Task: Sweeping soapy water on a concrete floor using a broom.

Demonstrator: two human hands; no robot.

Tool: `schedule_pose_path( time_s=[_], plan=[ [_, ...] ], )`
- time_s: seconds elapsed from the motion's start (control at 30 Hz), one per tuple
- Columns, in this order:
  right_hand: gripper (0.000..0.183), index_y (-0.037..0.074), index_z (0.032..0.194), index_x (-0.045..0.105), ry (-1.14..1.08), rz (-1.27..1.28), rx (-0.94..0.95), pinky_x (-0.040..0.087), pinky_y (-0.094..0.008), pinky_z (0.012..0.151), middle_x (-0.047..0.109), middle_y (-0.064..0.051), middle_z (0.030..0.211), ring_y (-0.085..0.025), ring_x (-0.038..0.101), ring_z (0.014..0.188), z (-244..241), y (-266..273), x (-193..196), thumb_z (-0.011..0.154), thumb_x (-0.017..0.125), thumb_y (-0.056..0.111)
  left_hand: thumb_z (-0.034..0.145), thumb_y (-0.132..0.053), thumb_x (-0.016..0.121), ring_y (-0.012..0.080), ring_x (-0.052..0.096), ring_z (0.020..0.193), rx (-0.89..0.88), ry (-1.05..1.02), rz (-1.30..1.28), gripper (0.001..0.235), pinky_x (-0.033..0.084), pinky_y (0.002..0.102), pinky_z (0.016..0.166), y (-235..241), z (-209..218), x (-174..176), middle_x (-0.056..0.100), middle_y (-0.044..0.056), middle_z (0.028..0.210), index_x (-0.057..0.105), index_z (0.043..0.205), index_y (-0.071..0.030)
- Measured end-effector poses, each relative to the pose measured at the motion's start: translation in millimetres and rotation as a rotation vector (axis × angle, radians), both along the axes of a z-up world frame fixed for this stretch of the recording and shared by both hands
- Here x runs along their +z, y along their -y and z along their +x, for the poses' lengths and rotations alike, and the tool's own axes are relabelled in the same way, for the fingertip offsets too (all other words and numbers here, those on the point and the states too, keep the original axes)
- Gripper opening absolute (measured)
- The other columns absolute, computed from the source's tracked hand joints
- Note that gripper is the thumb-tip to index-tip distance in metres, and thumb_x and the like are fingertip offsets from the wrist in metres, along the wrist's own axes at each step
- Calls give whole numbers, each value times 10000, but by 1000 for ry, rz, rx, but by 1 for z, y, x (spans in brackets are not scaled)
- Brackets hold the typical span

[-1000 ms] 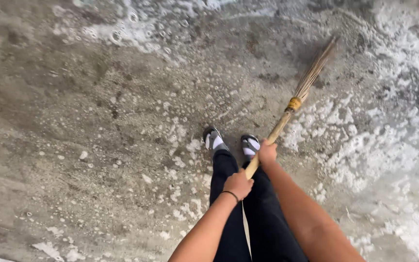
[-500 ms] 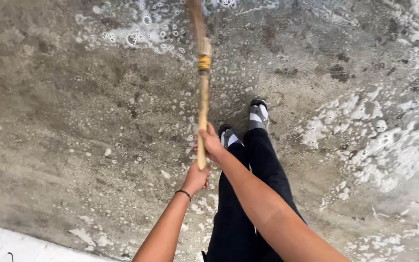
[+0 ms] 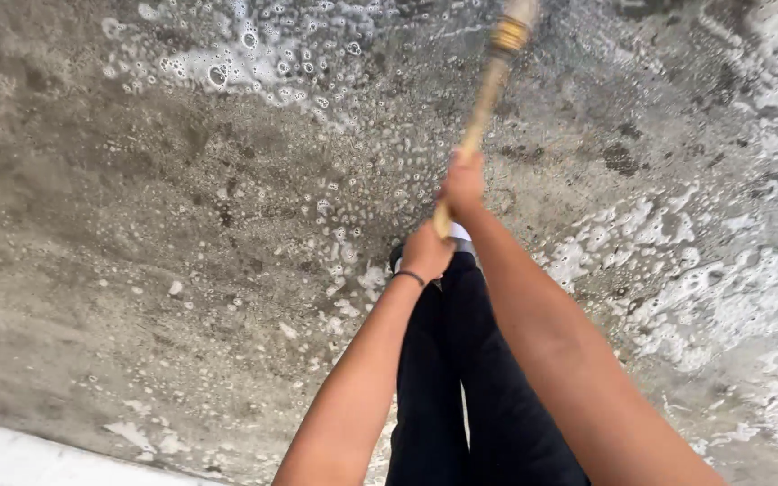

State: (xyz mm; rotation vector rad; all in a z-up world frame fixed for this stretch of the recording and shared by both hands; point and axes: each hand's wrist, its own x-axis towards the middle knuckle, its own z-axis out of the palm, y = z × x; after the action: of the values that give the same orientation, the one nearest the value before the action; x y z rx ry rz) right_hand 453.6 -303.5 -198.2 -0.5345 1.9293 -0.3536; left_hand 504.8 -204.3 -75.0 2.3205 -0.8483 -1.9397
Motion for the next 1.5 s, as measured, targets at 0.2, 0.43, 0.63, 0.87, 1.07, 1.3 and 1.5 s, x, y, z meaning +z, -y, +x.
schedule_pose_path(
  time_s=[0.2, 0.43, 0.63, 0.87, 1.07, 1.3, 1.5],
  plan=[
    [367, 291, 1308, 409, 135, 192, 786, 639, -349, 489, 700, -14, 808, -195, 713, 536, 96, -48, 7, 1055, 442, 555, 845, -101, 546, 230, 600, 389, 882, -34, 68, 239, 621, 344, 351, -49, 17, 16, 626, 190, 575, 616, 1035, 26],
    [618, -34, 1398, 540, -228, -76, 1114, 373, -547, 1138, 591, -292, 1416, -441, 567, 1280, -102, -79, -7, 1095, 447, 497, 876, -138, 583, 376, 666, 773, 595, -154, 143, 268, 598, 506, 653, -15, -48, 129, 655, 250, 831, 568, 1041, 73],
    [473, 122, 1315, 398, -215, 56, 120, 580, -417, 494, 612, -139, 706, -322, 651, 493, -206, -74, 53, 1091, 503, 526, 908, -247, 560, 413, 686, 1144, -72, -234, 79, 439, 579, 564, 944, -28, -117, 89, 714, 219, 1199, 577, 1279, -13],
    [496, 54, 1249, 472, -334, 298, 677, 634, -478, 618, 723, -220, 955, -347, 765, 730, -99, -210, 58, 1089, 394, 517, 937, -275, 539, 420, 560, 1338, 242, -164, 264, 509, 447, 583, 1132, -174, -69, 100, 635, 248, 1360, 491, 1370, -11],
    [507, 98, 1109, 407, -55, 436, 895, 513, -585, 894, 687, -314, 1038, -519, 689, 952, -18, -349, 68, 993, 400, 591, 843, -136, 588, 239, 605, 380, 697, 94, 435, 277, 527, 381, 294, -313, -72, 107, 638, 167, 657, 562, 1115, -89],
    [480, 145, 1132, 350, 44, 525, 351, 618, -471, 423, 632, -205, 905, -286, 673, 604, -102, -306, 104, 986, 503, 576, 792, -98, 543, 294, 712, 499, 335, -52, 384, 420, 583, 406, 358, -298, -96, 103, 741, 181, 886, 611, 1205, -77],
    [362, 39, 1131, 431, 38, 326, -374, 581, -601, 504, 511, -214, 729, -372, 583, 566, -219, -282, 104, 1015, 630, 319, 784, -30, 653, 263, 544, 364, -25, -496, 417, 115, 445, 415, 302, -254, -135, 61, 586, 190, 550, 620, 877, 28]
  ],
)
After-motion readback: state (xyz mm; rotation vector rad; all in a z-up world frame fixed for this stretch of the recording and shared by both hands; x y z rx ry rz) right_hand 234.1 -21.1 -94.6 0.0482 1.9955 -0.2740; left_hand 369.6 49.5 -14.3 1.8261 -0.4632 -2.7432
